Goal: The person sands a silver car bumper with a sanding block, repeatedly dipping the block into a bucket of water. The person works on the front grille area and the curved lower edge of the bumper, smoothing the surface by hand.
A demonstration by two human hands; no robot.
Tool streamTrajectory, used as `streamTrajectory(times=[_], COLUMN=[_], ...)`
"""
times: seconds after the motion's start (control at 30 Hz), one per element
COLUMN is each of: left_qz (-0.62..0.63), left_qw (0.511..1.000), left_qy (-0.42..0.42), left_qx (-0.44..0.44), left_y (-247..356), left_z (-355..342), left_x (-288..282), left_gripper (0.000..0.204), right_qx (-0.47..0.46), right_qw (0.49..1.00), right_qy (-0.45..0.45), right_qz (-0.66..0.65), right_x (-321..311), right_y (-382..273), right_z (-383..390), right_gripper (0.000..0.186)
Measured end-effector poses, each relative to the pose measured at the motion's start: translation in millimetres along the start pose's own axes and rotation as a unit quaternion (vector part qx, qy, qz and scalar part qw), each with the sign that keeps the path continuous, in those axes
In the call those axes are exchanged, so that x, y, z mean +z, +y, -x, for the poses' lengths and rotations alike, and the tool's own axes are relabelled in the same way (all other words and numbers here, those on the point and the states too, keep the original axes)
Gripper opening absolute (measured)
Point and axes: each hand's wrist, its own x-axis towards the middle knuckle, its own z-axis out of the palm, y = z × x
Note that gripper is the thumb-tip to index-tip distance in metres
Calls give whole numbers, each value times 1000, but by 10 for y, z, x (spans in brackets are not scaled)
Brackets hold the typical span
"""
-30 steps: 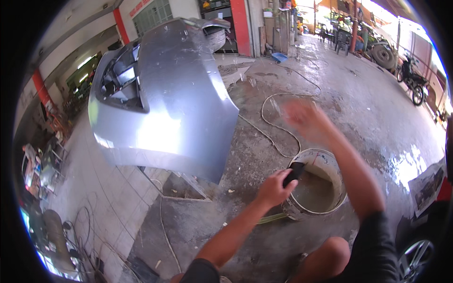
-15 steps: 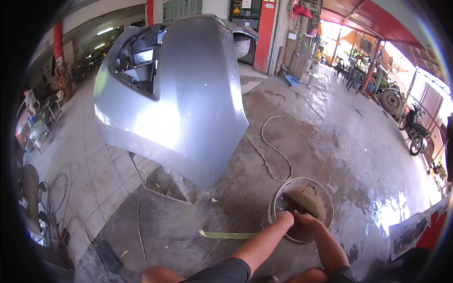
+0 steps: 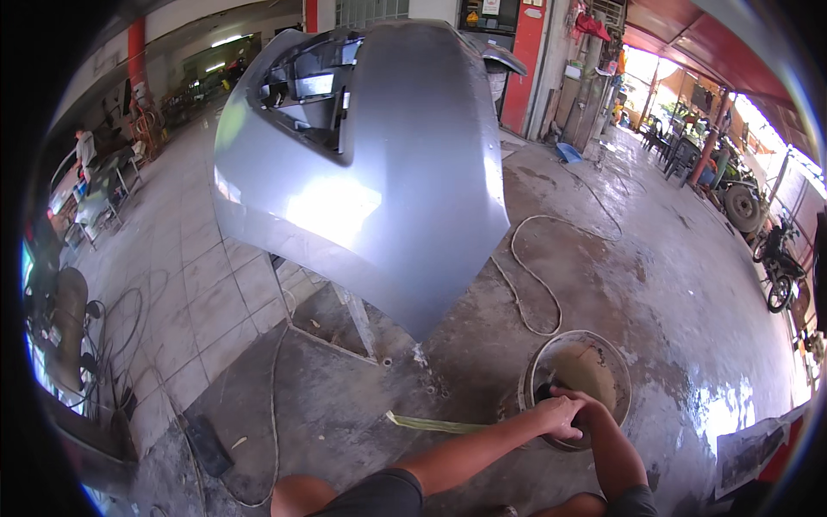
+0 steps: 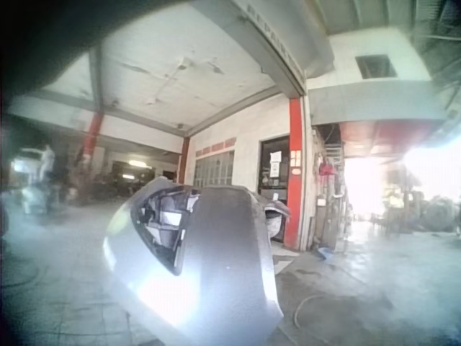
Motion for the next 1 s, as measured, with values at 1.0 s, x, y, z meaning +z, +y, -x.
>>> streamTrajectory(times=[1.0], left_qz=[-362], left_qw=[803], left_qy=[471], left_qx=[-43], left_y=[-1417], left_z=[3356], left_x=[-5295], left_gripper=[34], right_qx=[-647], right_qw=[194], right_qy=[366], right_qz=[640], right_x=[5450], right_y=[-3609], right_z=[1640], right_gripper=[35])
